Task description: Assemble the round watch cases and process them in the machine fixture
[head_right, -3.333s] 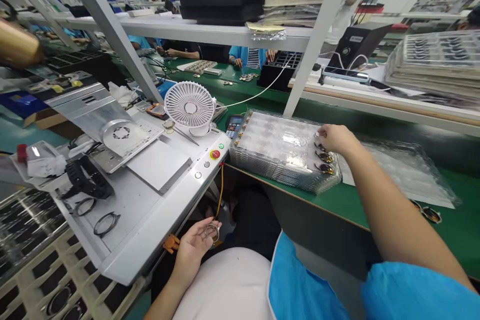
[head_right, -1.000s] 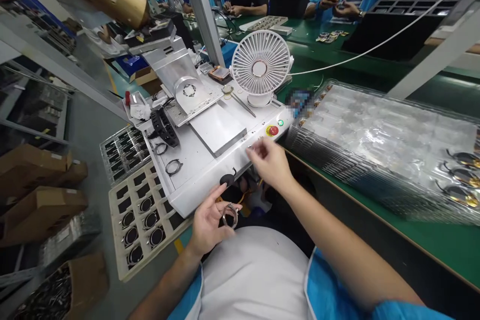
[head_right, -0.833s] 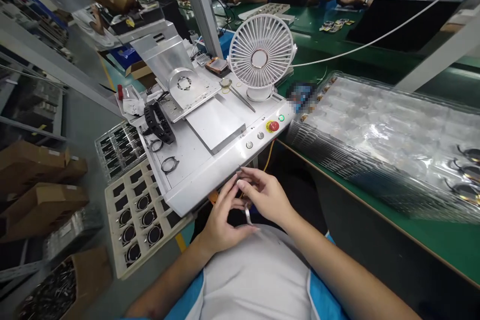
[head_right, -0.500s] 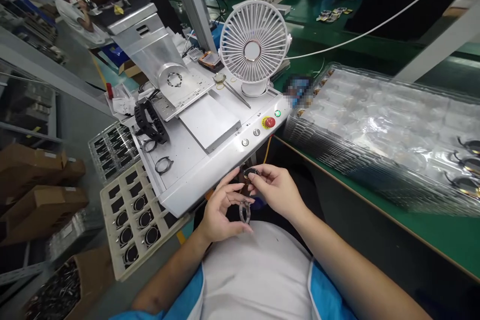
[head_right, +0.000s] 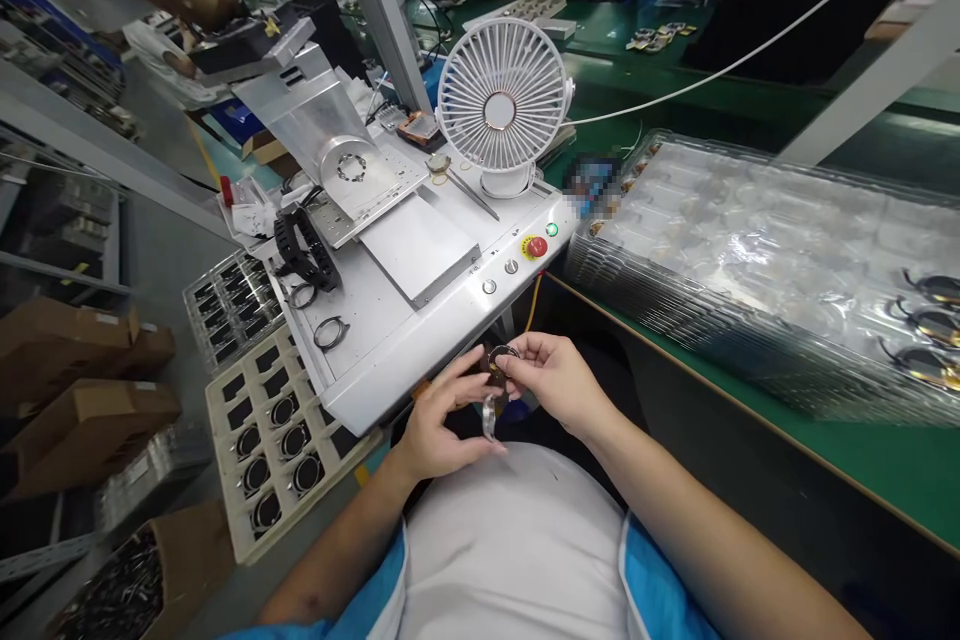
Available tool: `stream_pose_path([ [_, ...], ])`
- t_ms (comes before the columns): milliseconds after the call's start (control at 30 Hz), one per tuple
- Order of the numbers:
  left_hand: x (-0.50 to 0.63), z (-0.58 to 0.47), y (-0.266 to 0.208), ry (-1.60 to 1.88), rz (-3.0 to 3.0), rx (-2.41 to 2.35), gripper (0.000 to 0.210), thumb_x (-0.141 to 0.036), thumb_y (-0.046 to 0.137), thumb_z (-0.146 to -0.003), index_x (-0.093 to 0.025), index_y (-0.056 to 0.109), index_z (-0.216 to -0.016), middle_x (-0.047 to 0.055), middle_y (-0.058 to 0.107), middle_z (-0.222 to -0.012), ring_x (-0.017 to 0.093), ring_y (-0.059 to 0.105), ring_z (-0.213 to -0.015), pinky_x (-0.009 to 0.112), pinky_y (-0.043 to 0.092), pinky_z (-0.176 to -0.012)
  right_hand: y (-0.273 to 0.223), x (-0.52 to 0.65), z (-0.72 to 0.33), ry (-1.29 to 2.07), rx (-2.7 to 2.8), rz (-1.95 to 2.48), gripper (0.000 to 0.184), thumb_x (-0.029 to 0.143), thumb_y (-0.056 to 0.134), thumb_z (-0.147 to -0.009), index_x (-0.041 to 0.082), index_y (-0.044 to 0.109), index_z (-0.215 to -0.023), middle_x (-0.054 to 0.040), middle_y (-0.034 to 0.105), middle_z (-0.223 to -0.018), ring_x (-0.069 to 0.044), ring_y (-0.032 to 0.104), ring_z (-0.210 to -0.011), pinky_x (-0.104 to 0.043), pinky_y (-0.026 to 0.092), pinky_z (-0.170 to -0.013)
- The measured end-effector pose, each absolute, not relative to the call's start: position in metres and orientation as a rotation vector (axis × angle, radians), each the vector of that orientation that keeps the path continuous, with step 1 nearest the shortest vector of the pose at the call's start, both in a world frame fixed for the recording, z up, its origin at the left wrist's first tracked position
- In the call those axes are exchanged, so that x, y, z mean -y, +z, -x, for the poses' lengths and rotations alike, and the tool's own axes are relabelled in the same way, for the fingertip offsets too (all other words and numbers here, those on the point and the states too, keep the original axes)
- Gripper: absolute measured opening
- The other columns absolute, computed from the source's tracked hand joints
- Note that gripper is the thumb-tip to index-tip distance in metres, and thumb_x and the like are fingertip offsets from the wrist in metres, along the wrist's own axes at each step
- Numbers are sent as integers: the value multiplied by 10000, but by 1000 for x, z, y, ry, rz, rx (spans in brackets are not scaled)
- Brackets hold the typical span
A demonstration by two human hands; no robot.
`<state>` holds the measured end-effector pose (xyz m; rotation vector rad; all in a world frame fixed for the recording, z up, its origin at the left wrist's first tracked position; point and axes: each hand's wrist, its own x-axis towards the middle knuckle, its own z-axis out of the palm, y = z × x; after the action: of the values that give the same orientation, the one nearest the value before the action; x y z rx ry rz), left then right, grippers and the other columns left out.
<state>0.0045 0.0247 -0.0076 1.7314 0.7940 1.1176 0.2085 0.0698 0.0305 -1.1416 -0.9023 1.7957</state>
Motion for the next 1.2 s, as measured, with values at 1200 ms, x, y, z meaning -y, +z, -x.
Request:
stream_pose_path([
  [1200,-18,-11,-20,1501,-1079,-786,626,-279,1020,-543,-331,802,-1128,52,819,-1139,265,816,-958,365,702,-834,63,-43,-168,1942,920,1091,437,215,816,-624,242,424,-818,54,653,-625,-147,637,-515,-237,475,-505],
])
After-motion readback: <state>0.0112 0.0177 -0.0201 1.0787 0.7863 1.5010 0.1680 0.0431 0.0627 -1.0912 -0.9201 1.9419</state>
